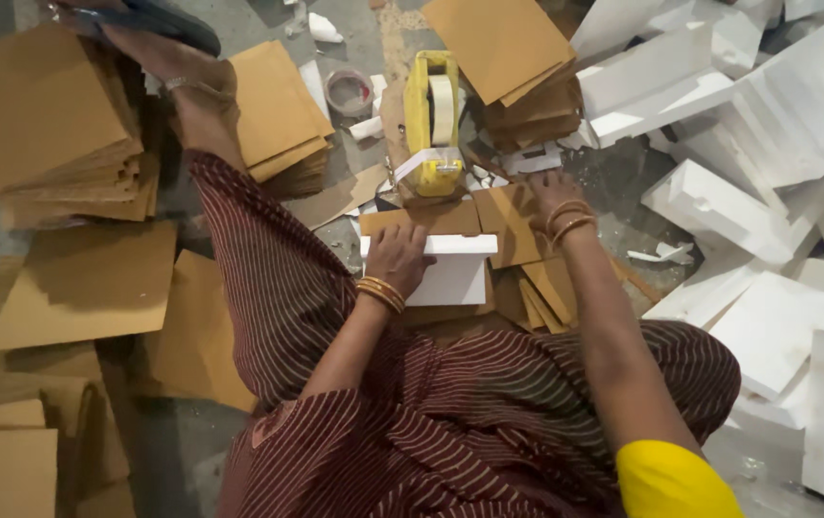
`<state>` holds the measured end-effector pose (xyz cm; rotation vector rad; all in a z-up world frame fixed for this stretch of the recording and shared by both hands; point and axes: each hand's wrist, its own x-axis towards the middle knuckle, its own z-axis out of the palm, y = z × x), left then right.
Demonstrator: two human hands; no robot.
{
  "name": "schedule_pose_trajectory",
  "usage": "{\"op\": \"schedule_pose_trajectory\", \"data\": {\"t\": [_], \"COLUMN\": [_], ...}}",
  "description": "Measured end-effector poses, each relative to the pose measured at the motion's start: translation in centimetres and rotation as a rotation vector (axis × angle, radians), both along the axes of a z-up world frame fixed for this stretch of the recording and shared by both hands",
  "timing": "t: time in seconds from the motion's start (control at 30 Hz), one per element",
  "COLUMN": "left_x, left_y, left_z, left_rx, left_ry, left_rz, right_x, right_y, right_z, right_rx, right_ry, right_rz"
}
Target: The person sits on the floor and assembles small cardboard boxes by inserting white foam inserts into them. They use a tape dispenser to seal the boxes with tape. The person handles the boxes and foam pieces one at a time, stacking the finished boxes to the side.
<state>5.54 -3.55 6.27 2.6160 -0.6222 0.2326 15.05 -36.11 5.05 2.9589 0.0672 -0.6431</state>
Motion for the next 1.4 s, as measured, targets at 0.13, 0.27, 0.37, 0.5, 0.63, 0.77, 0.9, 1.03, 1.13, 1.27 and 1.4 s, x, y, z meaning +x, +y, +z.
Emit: {"op": "schedule_pose_trajectory", "data": {"t": [0.13, 0.27, 0.37, 0.5, 0.63, 0.77, 0.9, 1.03, 1.13, 1.27, 1.4], "left_x": [0.0, 0.0, 0.1, 0.2, 0.1, 0.1, 0.1, 0.3, 0.6, 0.4, 0.6], "left_y": [-0.2, -0.1, 0.0, -0.1, -0.2, -0.5, -0.7, -0.6, -0.9, -1.0, -0.6], "left_z": [0.3, 0.8, 0.9, 0.3, -0.4, -0.6, -1.2, -1.5, -1.5, -1.6, -1.2], "left_rx": [0.042, 0.027, 0.035, 0.034, 0.012, -0.009, -0.003, -0.007, 0.044, 0.044, 0.053], "left_ry": [0.013, 0.017, 0.036, -0.007, -0.015, 0.011, -0.004, 0.001, 0.058, 0.055, 0.033], "left_rz": [0.017, 0.011, 0.005, 0.016, 0.026, 0.041, 0.059, 0.062, 0.071, 0.077, 0.074], "right_x": [-0.2, 1.8, 3.1, 3.3, 2.1, -0.1, -1.6, -4.0, -7.9, -11.1, -10.5], "right_y": [-1.7, -1.8, -1.8, -0.6, 0.5, -0.5, -2.7, -6.1, -5.9, -2.6, -2.2], "right_z": [-1.7, -4.9, -5.7, -2.0, 2.2, 4.0, 5.2, 7.5, 9.9, 7.2, 0.7], "right_rx": [0.021, 0.037, -0.046, -0.152, -0.253, -0.220, -0.090, 0.413, 0.267, 0.189, 0.069], "right_ry": [-0.094, -0.092, -0.123, 0.035, -0.020, -0.240, -0.217, -0.264, -0.372, -0.244, -0.026], "right_rz": [0.197, 0.181, 0.260, 0.231, 0.238, 0.289, 0.101, 0.066, -0.028, -0.041, 0.162]}}
